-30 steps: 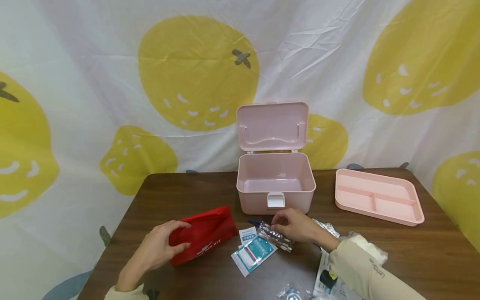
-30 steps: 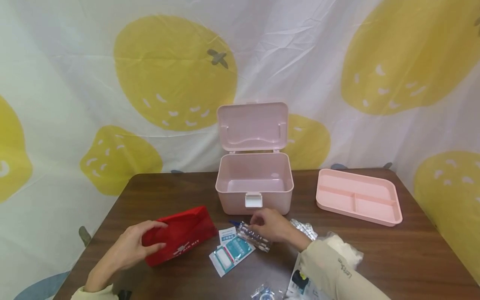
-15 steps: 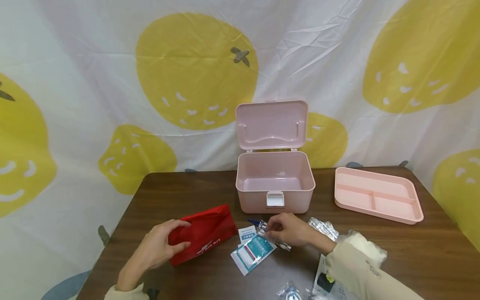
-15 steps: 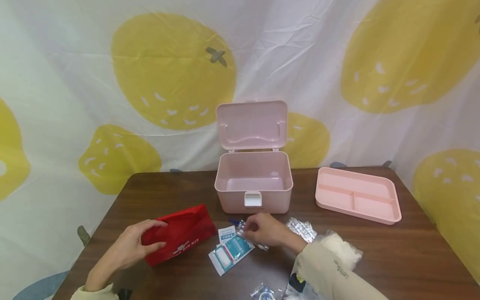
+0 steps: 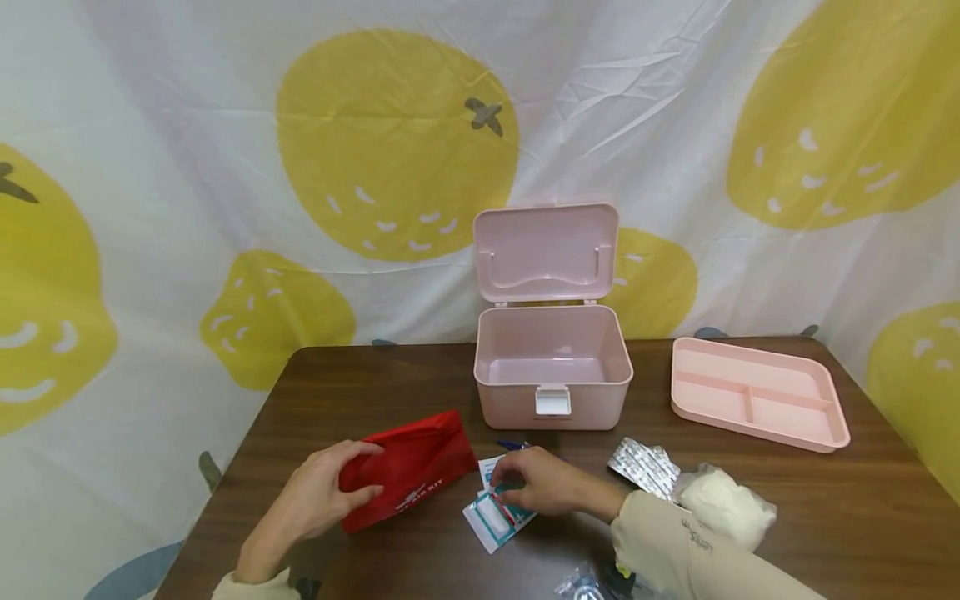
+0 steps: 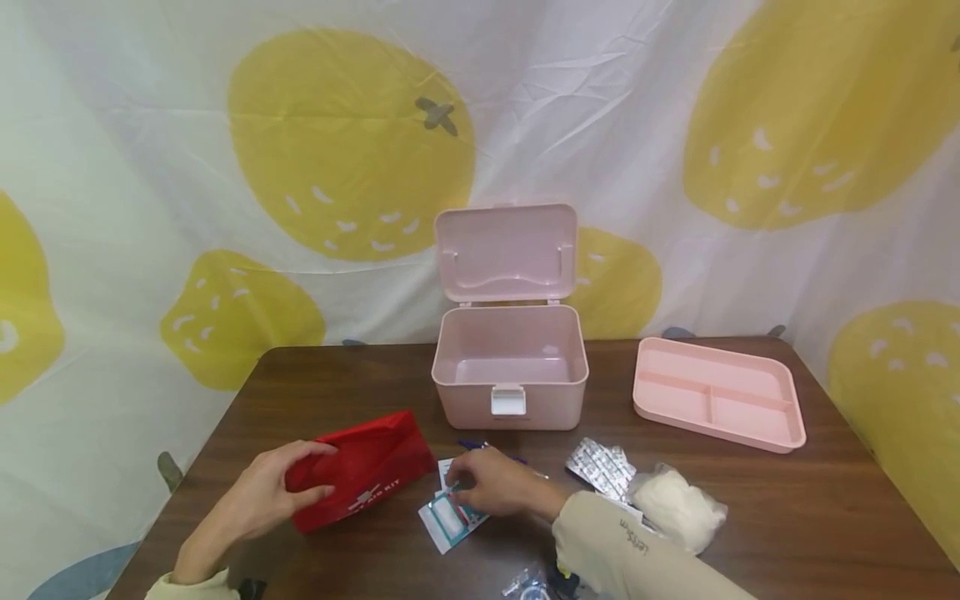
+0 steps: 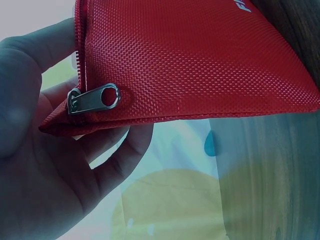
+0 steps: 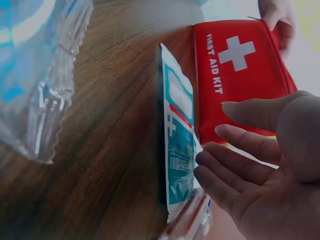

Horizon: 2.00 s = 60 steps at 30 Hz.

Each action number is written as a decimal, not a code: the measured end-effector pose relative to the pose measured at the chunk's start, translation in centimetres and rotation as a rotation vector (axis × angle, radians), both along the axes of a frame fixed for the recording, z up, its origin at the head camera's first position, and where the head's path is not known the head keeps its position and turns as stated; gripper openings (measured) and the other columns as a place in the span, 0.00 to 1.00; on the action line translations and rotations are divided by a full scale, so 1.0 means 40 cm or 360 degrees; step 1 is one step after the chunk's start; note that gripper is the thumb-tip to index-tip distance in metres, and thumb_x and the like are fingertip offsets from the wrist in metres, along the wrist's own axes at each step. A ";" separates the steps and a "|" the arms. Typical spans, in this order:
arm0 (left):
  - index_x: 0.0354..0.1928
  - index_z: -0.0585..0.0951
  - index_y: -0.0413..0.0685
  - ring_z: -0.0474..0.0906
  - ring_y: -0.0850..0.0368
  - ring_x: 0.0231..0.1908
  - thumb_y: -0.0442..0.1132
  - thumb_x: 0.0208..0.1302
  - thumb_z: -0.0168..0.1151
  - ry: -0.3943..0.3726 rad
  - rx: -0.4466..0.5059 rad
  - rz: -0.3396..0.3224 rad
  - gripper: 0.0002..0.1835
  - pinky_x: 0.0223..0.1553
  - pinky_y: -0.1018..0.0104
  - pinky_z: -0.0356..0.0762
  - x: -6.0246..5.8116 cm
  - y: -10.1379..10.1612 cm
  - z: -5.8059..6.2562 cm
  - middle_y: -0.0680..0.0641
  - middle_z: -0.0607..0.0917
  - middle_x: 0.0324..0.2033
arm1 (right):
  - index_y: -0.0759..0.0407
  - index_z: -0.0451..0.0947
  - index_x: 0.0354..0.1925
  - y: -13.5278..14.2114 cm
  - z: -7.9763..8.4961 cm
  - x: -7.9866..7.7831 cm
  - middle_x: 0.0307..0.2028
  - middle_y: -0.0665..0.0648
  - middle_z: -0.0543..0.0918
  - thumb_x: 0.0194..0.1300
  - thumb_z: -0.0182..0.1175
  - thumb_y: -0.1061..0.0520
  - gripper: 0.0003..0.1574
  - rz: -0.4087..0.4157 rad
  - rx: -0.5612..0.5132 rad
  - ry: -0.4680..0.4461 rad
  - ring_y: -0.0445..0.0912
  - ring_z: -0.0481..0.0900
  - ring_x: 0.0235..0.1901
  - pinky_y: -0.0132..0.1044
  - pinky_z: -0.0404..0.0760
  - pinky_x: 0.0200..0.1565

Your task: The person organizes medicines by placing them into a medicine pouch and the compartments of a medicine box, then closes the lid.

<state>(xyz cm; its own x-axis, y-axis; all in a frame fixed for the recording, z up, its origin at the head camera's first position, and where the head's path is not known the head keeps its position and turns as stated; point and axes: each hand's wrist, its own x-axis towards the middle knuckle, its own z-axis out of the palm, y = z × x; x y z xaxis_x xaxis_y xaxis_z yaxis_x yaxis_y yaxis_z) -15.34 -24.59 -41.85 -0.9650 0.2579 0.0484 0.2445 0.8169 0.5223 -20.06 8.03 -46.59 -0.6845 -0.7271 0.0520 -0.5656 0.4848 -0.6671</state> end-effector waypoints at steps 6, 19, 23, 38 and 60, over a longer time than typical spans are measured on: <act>0.52 0.82 0.52 0.81 0.57 0.44 0.42 0.54 0.76 0.0041 -0.0018 -0.0020 0.22 0.43 0.60 0.81 0.000 -0.003 -0.004 0.52 0.85 0.45 | 0.60 0.84 0.42 -0.008 -0.003 -0.009 0.40 0.55 0.86 0.57 0.70 0.58 0.14 -0.0016 0.0108 0.0053 0.46 0.81 0.40 0.34 0.76 0.45; 0.52 0.82 0.51 0.81 0.56 0.44 0.42 0.54 0.76 0.0031 0.0015 -0.0042 0.22 0.45 0.58 0.81 -0.002 -0.006 0.000 0.52 0.85 0.46 | 0.59 0.81 0.36 0.029 -0.013 -0.021 0.31 0.51 0.78 0.40 0.77 0.61 0.21 -0.0039 0.0178 0.0103 0.43 0.73 0.34 0.37 0.73 0.41; 0.52 0.82 0.51 0.81 0.55 0.45 0.44 0.54 0.76 0.0037 0.0027 -0.0056 0.23 0.45 0.57 0.81 -0.004 -0.005 0.003 0.51 0.85 0.47 | 0.58 0.80 0.32 0.030 -0.013 -0.024 0.27 0.50 0.77 0.39 0.78 0.62 0.20 -0.0081 0.0214 -0.0044 0.40 0.71 0.29 0.33 0.71 0.35; 0.53 0.81 0.50 0.81 0.54 0.44 0.43 0.55 0.75 -0.0027 0.0056 -0.0101 0.23 0.45 0.60 0.81 -0.010 -0.002 -0.005 0.49 0.84 0.47 | 0.58 0.81 0.30 0.053 -0.012 -0.052 0.25 0.46 0.78 0.51 0.71 0.65 0.08 -0.0089 0.0161 -0.0179 0.36 0.71 0.27 0.31 0.73 0.33; 0.53 0.80 0.51 0.81 0.55 0.42 0.42 0.54 0.75 -0.0085 0.0111 -0.0087 0.23 0.40 0.67 0.81 -0.012 0.006 -0.001 0.48 0.83 0.48 | 0.52 0.82 0.39 0.079 0.187 -0.054 0.31 0.48 0.84 0.64 0.67 0.56 0.05 -0.0032 -0.0208 -0.0366 0.45 0.80 0.34 0.36 0.80 0.41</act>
<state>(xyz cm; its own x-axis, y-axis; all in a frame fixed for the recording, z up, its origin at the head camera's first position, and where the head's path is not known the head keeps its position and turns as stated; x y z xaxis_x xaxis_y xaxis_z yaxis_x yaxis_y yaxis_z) -15.84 -24.37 -41.89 -0.9512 0.3082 0.0171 0.2583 0.7644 0.5907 -22.21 11.20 -39.13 -0.7033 -0.7108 -0.0140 -0.3830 0.3955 -0.8348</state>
